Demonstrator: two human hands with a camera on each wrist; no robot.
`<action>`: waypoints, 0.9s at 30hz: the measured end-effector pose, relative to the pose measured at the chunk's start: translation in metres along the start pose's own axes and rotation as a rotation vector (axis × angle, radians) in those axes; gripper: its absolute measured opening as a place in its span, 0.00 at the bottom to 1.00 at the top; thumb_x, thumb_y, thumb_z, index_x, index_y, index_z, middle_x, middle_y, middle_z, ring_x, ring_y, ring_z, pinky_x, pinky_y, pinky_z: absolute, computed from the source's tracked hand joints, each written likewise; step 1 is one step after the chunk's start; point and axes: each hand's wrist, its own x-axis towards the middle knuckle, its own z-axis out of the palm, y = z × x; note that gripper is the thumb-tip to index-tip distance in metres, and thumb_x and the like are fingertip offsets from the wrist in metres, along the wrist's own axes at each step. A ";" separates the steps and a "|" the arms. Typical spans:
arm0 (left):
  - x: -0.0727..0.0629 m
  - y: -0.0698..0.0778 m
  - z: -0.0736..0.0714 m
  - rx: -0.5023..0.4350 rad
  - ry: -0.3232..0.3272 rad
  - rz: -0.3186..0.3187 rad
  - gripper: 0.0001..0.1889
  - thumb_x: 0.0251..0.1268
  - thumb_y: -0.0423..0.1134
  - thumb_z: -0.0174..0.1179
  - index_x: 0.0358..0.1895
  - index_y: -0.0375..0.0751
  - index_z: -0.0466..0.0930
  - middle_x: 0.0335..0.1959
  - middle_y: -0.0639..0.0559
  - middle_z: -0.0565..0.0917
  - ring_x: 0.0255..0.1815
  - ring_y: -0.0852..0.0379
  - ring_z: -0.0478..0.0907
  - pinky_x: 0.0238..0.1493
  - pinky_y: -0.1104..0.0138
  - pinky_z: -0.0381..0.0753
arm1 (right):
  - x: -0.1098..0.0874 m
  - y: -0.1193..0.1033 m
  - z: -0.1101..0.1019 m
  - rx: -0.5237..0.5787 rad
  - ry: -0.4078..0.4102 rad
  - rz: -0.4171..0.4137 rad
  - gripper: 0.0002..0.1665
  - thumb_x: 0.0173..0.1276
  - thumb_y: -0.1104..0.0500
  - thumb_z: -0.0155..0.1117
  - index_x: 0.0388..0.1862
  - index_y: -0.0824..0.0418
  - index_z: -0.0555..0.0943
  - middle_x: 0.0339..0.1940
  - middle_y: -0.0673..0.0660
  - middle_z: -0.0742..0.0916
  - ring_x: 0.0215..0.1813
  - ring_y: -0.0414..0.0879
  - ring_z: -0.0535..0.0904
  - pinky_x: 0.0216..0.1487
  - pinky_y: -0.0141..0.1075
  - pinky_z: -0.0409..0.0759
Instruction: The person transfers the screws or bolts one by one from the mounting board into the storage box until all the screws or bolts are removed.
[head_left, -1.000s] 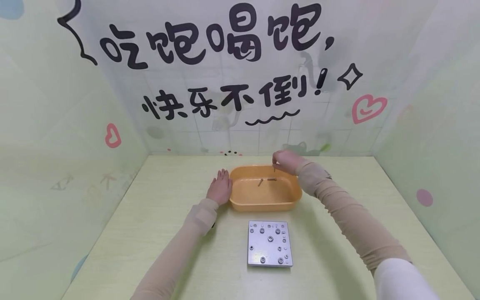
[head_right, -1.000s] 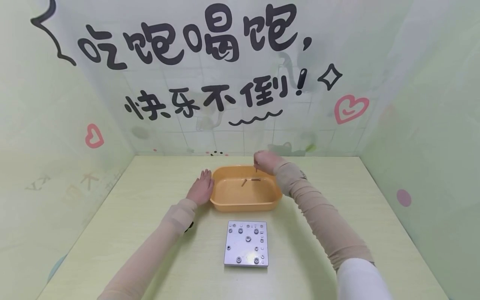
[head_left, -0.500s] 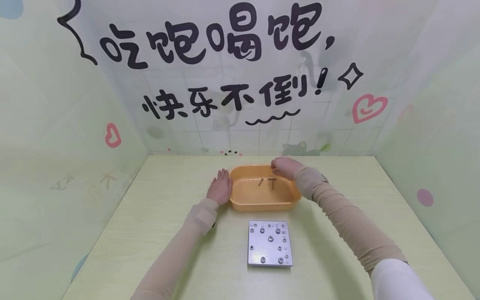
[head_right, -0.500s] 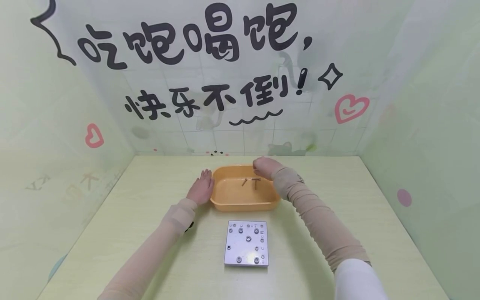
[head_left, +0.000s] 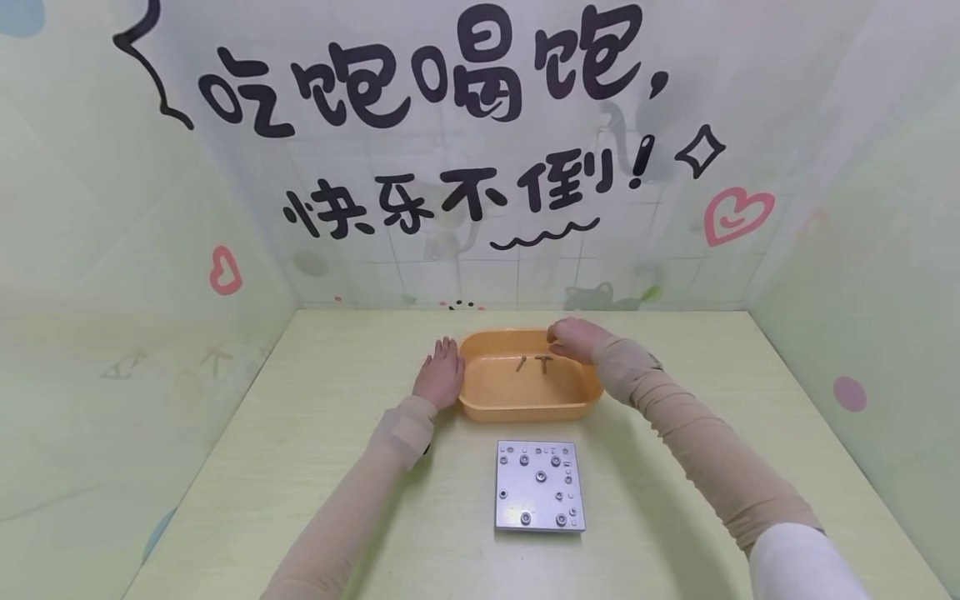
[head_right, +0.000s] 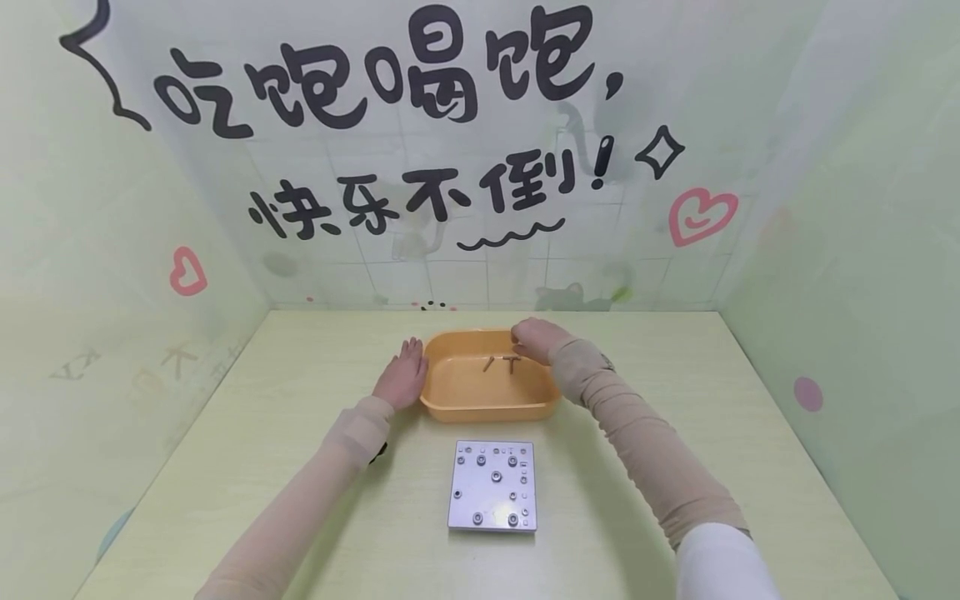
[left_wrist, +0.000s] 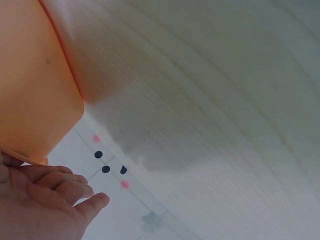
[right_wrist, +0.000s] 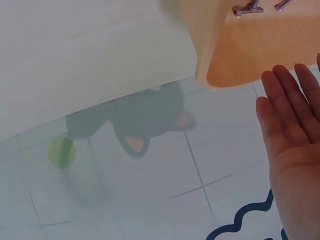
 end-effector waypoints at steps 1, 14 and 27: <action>0.000 0.000 0.000 0.000 -0.001 0.000 0.30 0.81 0.44 0.32 0.76 0.26 0.50 0.78 0.33 0.52 0.81 0.39 0.46 0.79 0.47 0.50 | -0.001 0.000 0.000 0.000 0.001 0.002 0.12 0.71 0.63 0.61 0.47 0.71 0.83 0.47 0.66 0.88 0.51 0.59 0.84 0.57 0.47 0.82; 0.000 -0.002 0.000 0.002 0.004 0.006 0.30 0.81 0.45 0.31 0.76 0.26 0.50 0.78 0.33 0.52 0.81 0.39 0.46 0.79 0.47 0.50 | -0.021 -0.008 -0.001 0.017 0.066 -0.019 0.13 0.71 0.62 0.62 0.47 0.71 0.83 0.47 0.64 0.88 0.51 0.58 0.84 0.57 0.47 0.82; -0.001 -0.001 -0.001 -0.004 -0.006 -0.002 0.31 0.81 0.45 0.30 0.76 0.26 0.50 0.79 0.34 0.51 0.81 0.40 0.45 0.79 0.47 0.50 | -0.056 -0.031 0.002 -0.021 0.207 -0.158 0.10 0.68 0.62 0.66 0.44 0.67 0.82 0.42 0.59 0.86 0.46 0.53 0.84 0.49 0.43 0.85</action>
